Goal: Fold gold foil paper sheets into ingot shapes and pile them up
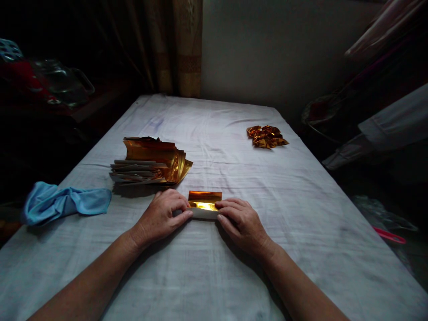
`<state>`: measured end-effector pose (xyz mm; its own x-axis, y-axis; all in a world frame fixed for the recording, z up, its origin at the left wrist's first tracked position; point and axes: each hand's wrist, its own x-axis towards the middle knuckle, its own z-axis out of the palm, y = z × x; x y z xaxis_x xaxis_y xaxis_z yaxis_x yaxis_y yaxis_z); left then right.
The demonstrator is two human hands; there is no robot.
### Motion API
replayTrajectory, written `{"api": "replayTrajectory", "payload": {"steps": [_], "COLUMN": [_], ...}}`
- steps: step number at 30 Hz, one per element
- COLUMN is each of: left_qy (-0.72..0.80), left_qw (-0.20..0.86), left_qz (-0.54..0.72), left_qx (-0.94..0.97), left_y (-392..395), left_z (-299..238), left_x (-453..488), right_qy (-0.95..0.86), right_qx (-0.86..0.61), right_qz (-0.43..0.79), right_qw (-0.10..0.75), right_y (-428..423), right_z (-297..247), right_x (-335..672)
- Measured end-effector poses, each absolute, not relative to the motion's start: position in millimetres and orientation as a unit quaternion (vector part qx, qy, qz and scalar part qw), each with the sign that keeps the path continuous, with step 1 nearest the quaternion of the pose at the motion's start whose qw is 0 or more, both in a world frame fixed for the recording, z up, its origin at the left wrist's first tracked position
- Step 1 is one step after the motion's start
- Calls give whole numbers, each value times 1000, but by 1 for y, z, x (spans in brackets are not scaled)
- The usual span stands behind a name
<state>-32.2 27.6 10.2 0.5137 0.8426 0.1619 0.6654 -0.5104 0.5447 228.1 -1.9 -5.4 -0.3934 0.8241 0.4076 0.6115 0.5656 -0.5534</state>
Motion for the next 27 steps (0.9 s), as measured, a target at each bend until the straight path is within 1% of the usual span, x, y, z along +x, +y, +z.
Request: {"api": "replayTrajectory", "payload": {"steps": [8, 13, 19, 22, 24, 27], "left_qy": [463, 448, 488, 512, 527, 538], "left_qw": [201, 232, 136, 107, 97, 99], "left_qz": [206, 221, 241, 224, 212, 201], "left_qx": [838, 835, 828, 822, 817, 812], "left_y": [27, 34, 32, 27, 25, 25], "left_z": [14, 13, 0, -6, -9, -10], "left_x": [-30, -38, -35, -30, -28, -27], "right_qy": [-810, -810, -814, -808, -784, -746], "right_qx": [-442, -435, -426, -442, -491, -575], "right_qz": [157, 172, 182, 154, 108, 49], "right_qw": [351, 355, 350, 358, 364, 331], "right_y": [0, 1, 1, 2, 3, 5], "right_z": [-9, -7, -4, -7, -11, -19], "right_x": [228, 230, 233, 234, 235, 235]}}
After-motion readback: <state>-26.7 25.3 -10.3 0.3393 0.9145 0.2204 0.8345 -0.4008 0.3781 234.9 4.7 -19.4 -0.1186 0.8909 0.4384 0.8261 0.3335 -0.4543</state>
